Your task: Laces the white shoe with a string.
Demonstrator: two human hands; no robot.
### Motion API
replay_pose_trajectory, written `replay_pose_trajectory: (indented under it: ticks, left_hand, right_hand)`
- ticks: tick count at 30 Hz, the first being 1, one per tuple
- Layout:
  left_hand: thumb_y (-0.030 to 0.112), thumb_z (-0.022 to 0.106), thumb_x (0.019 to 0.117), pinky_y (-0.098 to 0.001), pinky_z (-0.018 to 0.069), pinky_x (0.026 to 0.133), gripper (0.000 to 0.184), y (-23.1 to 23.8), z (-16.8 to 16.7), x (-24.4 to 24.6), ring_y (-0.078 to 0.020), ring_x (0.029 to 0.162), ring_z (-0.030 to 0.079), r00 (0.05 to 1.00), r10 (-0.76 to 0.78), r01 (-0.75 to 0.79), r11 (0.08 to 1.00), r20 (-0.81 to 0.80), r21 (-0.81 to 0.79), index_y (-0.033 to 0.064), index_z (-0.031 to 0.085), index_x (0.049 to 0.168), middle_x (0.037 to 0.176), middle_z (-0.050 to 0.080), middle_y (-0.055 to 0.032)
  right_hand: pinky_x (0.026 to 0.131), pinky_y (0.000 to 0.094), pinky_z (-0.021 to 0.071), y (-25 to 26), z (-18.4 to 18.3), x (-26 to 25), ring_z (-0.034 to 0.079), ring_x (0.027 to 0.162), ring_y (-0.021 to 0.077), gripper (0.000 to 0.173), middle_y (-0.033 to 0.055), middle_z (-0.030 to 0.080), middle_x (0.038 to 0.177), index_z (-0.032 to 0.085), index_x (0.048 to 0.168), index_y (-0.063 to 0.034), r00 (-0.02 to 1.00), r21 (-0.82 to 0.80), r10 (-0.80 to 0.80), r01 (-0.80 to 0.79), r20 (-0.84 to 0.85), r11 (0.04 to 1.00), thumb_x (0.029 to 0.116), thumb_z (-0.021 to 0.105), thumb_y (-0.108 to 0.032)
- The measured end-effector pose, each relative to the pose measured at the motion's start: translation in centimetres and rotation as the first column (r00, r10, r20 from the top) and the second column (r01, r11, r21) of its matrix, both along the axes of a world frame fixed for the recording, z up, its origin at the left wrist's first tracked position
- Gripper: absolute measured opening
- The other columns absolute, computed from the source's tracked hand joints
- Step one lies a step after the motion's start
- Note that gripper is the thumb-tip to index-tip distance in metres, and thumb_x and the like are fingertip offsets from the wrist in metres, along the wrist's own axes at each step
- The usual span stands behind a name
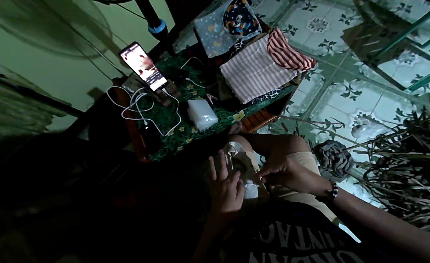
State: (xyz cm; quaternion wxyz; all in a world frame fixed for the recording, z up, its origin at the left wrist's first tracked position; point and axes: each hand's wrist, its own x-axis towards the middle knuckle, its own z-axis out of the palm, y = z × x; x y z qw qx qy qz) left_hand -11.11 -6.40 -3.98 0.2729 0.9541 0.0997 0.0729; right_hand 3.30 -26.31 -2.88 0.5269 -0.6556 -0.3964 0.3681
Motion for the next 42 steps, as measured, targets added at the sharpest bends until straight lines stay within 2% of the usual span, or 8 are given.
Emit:
replay_pose_trajectory:
  ticks: [6,11,15,21,27,32,35,42]
  left_hand:
    - [0.021,0.057,0.098,-0.0745,0.0098,0.118,0.027,1.9,0.4,2.2,-0.049,0.154,0.01,0.999,-0.05,0.051,0.998,-0.019,0.038,0.0244,0.077,0.116,0.168,0.022,-0.0186]
    - [0.038,0.061,0.0995,-0.0722,0.0082,0.119,0.025,1.8,1.0,3.1,-0.0451,0.156,0.007,0.986,-0.11,0.113,0.994,-0.121,0.015,0.0202,0.078,0.104,0.169,0.023,-0.0148]
    - [0.041,0.066,0.0966,-0.0731,0.007,0.119,0.027,1.5,0.9,4.1,-0.0446,0.156,0.006,0.987,-0.056,0.063,0.997,-0.149,0.04,0.0188,0.076,0.106,0.168,0.024,-0.0139]
    - [0.032,0.069,0.0954,-0.0713,0.0077,0.119,0.023,1.8,0.9,4.7,-0.0421,0.157,0.004,0.974,-0.04,0.056,0.996,-0.223,0.068,0.0228,0.077,0.116,0.17,0.019,-0.0122]
    - [0.026,0.074,0.091,-0.0704,0.0086,0.119,0.014,1.7,1.2,4.9,-0.0419,0.156,0.01,0.959,-0.023,0.048,0.995,-0.283,0.084,0.0175,0.077,0.101,0.166,0.03,-0.0129]
    - [0.027,0.069,0.0958,-0.07,0.0083,0.12,0.012,2.7,1.7,4.2,-0.0372,0.157,0.012,0.989,-0.089,0.079,0.994,-0.121,-0.08,0.0159,0.075,0.095,0.165,0.034,-0.0086]
    - [0.027,0.068,0.096,-0.0653,0.0134,0.123,0.011,3.3,2.0,3.5,-0.0325,0.156,0.016,0.995,-0.096,0.096,0.985,0.006,-0.145,0.018,0.074,0.095,0.161,0.04,-0.0041]
    - [0.025,0.07,0.0945,-0.0544,0.0218,0.124,0.009,3.9,1.5,2.6,-0.0282,0.154,0.024,0.989,-0.072,0.102,0.966,0.13,-0.238,0.0167,0.074,0.092,0.153,0.049,-0.0031]
  right_hand:
    - [0.07,0.0223,0.0591,0.6,-0.9,-1.1,0.067,0.072,0.0039,0.013,0.0026,0.073,0.087,0.073,0.104,-0.0008,0.995,-0.105,-0.07,0.063,-0.067,0.992,0.0968,0.067,-0.01]
    - [0.069,0.0214,0.0526,0.8,-1.7,-1.1,0.06,0.072,0.0051,0.018,0.0052,0.068,0.094,0.072,0.104,-0.0021,0.994,-0.144,-0.099,0.105,0.045,0.984,0.096,0.069,-0.017]
    - [0.069,0.0222,0.053,0.8,-3.1,-1.1,0.059,0.076,0.0072,0.018,0.0069,0.065,0.101,0.072,0.106,-0.0027,0.995,-0.117,-0.1,0.098,-0.015,0.988,0.0949,0.07,-0.017]
    - [0.067,0.023,0.055,0.5,-3.8,-1.8,0.061,0.072,0.0066,0.014,0.0041,0.067,0.098,0.07,0.106,-0.0031,0.972,-0.123,-0.15,0.129,-0.182,0.984,0.0945,0.07,-0.012]
    - [0.066,0.0259,0.0573,0.5,-4.0,-2.1,0.065,0.07,0.0074,0.013,0.0017,0.07,0.087,0.068,0.106,-0.0016,0.928,-0.055,-0.233,0.226,-0.292,0.972,0.0951,0.068,-0.009]
    - [0.073,0.0275,0.0581,1.3,-3.1,-0.9,0.065,0.08,0.0093,0.016,0.0062,0.068,0.106,0.067,0.109,0.0,0.951,0.046,-0.264,0.274,-0.161,0.961,0.0977,0.066,-0.012]
    - [0.074,0.0275,0.0596,2.2,-2.1,-0.1,0.067,0.081,0.009,0.015,0.008,0.068,0.118,0.066,0.11,-0.001,0.973,0.097,-0.189,0.202,-0.129,0.975,0.0997,0.063,-0.011]
    - [0.063,0.0248,0.0566,5.1,-1.2,2.0,0.062,0.066,0.0078,0.016,0.0062,0.065,0.088,0.063,0.111,0.0005,0.99,-0.053,0.135,-0.138,-0.05,0.989,0.1026,0.06,-0.013]
